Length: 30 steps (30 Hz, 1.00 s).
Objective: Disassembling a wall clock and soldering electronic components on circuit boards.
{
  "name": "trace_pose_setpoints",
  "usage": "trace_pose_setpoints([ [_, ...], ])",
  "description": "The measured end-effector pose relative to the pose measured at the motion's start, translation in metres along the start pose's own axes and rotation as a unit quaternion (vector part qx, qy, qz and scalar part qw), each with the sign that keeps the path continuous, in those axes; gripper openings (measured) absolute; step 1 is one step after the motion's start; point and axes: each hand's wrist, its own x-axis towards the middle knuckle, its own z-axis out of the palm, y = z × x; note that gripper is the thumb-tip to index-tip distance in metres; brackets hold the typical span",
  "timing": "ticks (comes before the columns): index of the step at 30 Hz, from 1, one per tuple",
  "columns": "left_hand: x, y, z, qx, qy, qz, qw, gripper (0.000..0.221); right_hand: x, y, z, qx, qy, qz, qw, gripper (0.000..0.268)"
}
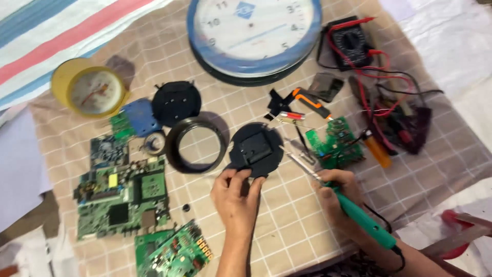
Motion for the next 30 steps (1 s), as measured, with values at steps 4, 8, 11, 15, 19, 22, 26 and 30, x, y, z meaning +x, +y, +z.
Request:
trace_pose_setpoints([
  [4, 0.001, 0.002, -0.003, 0.029, -0.021, -0.025, 0.999, 0.033, 0.001, 0.029, -0.02, 0.019, 0.126, -0.024, 0.992, 0.03],
  [8, -0.003, -0.004, 0.0, 0.034, -0.022, -0.028, 0.999, 0.032, 0.013, 0.015, -0.038, 0.033, 0.192, 0.007, 0.981, 0.027],
  [11, -0.002, -0.002, -0.003, 0.015, -0.016, -0.011, 1.0, 0.03, 0.016, 0.023, -0.049, -0.02, 0.222, -0.06, 0.973, 0.02],
  [15, -0.003, -0.002, -0.002, 0.014, -0.01, -0.006, 1.0, 0.029, 0.015, 0.02, -0.055, -0.055, 0.257, -0.028, 0.964, 0.032],
  [19, -0.003, -0.004, -0.001, 0.024, -0.015, -0.007, 1.0, 0.029, 0.012, 0.013, -0.05, -0.108, 0.257, 0.027, 0.96, 0.024],
  [22, -0.003, -0.003, -0.002, 0.024, -0.016, -0.012, 1.0, 0.029, 0.013, 0.008, -0.049, -0.139, 0.239, 0.031, 0.96, 0.015],
  [26, -0.003, -0.004, -0.002, 0.03, -0.021, -0.012, 0.999, 0.029, 0.015, 0.003, -0.047, -0.185, 0.234, 0.069, 0.952, 0.014],
  [30, -0.002, -0.003, -0.002, 0.033, -0.024, -0.01, 0.999, 0.028, 0.015, 0.011, -0.049, -0.207, 0.229, 0.054, 0.95, 0.017],
])
